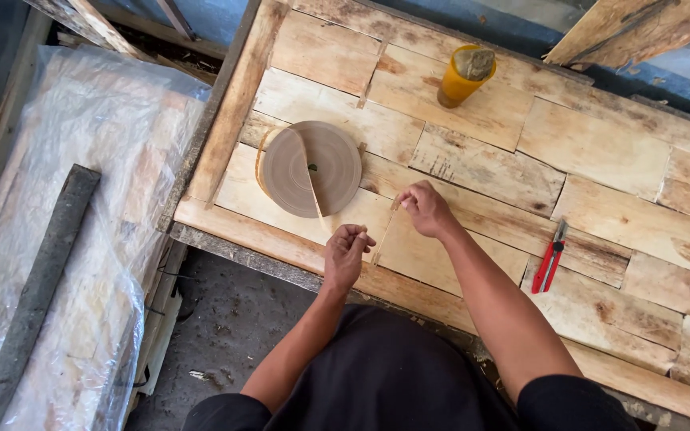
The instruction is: Applying and trimming wood veneer edging tape on a wooden surface.
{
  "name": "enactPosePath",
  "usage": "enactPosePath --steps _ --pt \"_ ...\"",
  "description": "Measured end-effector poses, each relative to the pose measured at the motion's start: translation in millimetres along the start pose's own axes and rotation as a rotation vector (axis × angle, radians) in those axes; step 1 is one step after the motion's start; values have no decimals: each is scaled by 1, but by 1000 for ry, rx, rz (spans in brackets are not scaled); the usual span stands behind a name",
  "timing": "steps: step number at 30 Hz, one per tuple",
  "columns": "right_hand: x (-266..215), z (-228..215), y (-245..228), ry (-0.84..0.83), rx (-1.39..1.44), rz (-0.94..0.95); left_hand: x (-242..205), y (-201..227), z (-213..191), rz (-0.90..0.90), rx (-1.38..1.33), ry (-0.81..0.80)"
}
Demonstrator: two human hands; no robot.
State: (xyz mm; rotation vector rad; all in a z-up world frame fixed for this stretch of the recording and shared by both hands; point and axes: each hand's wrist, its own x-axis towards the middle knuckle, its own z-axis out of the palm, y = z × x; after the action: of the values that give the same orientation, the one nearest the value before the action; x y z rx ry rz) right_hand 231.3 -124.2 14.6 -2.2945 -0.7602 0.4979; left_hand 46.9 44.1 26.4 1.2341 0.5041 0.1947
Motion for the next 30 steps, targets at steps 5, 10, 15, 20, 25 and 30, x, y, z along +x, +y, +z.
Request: enactPosePath --steps 5,10,15,20,25,30 --pt "-29 -29 -60 -175 378 88 9 7 14 48 -54 -104" --pt "-40 -41 -71 -215 524 59 13 10 27 61 -86 -216" --pt "-52 -60 -92 -131 489 -5 13 12 34 90 -38 -318" --pt "-62 -76 -109 -114 345 36 0 51 44 105 191 -322" --pt "-66 -65 -104 -81 137 -30 -9 75 56 172 450 -257" --pt "-76 -53 -114 10 -28 -75 -2 48 55 228 582 -145"
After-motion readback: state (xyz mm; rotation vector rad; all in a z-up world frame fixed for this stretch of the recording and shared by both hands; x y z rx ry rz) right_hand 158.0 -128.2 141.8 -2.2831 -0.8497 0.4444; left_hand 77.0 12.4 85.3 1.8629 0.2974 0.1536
